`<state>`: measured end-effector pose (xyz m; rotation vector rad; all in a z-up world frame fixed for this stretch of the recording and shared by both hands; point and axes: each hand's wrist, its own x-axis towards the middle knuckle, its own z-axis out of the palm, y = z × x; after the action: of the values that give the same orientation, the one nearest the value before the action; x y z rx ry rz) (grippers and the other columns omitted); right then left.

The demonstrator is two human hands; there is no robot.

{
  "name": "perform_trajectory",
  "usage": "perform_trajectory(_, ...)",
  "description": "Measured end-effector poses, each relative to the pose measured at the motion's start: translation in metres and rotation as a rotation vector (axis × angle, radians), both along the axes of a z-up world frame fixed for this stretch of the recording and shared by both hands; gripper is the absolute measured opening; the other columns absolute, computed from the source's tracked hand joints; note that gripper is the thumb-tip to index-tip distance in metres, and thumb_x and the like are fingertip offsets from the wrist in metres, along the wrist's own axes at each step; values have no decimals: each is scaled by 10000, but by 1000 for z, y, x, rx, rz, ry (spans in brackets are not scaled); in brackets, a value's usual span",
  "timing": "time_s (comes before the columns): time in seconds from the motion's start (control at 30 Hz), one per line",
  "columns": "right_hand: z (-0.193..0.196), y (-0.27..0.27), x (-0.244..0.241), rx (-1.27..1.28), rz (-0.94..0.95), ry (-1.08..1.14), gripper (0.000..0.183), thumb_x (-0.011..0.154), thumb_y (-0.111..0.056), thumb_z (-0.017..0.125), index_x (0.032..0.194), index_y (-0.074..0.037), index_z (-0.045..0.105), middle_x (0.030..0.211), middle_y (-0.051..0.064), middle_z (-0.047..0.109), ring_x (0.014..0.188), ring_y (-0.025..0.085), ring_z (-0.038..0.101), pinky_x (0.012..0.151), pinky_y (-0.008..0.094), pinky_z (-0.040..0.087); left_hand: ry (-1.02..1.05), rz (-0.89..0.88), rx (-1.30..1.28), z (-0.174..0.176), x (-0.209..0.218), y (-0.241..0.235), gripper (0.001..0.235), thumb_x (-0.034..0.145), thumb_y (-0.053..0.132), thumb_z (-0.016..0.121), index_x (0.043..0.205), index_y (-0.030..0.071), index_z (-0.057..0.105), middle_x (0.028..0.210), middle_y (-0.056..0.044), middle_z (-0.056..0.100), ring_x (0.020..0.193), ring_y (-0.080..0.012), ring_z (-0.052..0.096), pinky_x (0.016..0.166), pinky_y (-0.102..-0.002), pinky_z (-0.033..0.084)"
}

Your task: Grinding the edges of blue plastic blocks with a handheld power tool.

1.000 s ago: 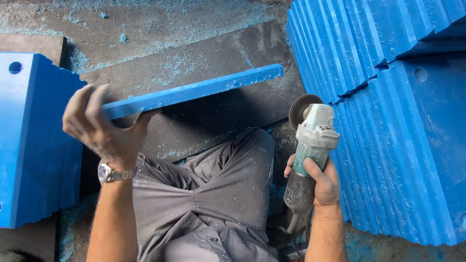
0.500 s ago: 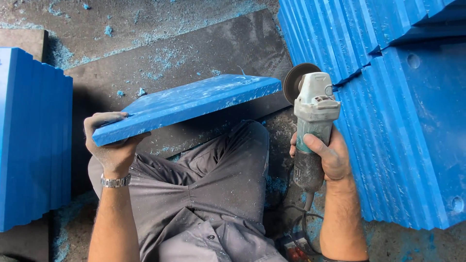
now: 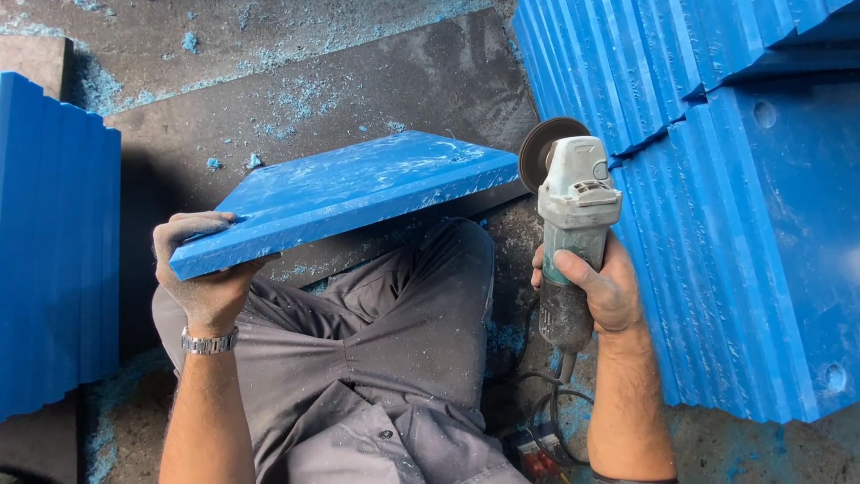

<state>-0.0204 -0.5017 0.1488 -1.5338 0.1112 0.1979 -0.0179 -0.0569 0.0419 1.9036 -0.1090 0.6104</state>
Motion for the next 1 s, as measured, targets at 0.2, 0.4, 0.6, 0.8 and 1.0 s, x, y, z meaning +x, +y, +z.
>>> perform_trajectory(0.2,3,12,-3,-56,19,-29,639,810,-355,789,1257,42,566,917,147,698,753,227,713,696,359,611,5,-5,-28,2,2,0,663,732,149,1037,1164,74,539,1145,-112,674,1081,-190,690,999,-344,588)
perform_trajectory(0.4,-1,11,-3,45,-58,21,657,790,-357,804,1260,28,555,902,148,694,726,231,705,664,363,606,-2,2,-1,1,1,1,661,740,152,1038,1171,75,543,1148,-112,678,1071,-188,684,992,-337,582)
perform_trajectory(0.6,4,24,-7,-64,7,-19,633,807,-384,800,1224,42,587,903,145,701,738,222,717,678,348,621,-2,4,35,1,1,1,677,735,170,1043,1166,81,528,1145,-107,681,1067,-190,690,989,-336,583)
perform_trajectory(0.8,-3,20,-8,-10,-47,-5,609,805,-382,798,1198,33,589,887,140,699,728,222,718,660,360,624,2,-5,0,-1,1,2,680,740,188,1043,1178,90,532,1150,-99,677,1083,-189,694,995,-339,599)
perform_trajectory(1.0,-4,33,-16,-41,-1,4,552,830,-358,798,1167,37,609,905,125,707,755,210,722,702,353,620,-13,-4,13,2,4,-1,686,723,167,1044,1171,83,532,1151,-105,667,1082,-190,681,999,-342,583)
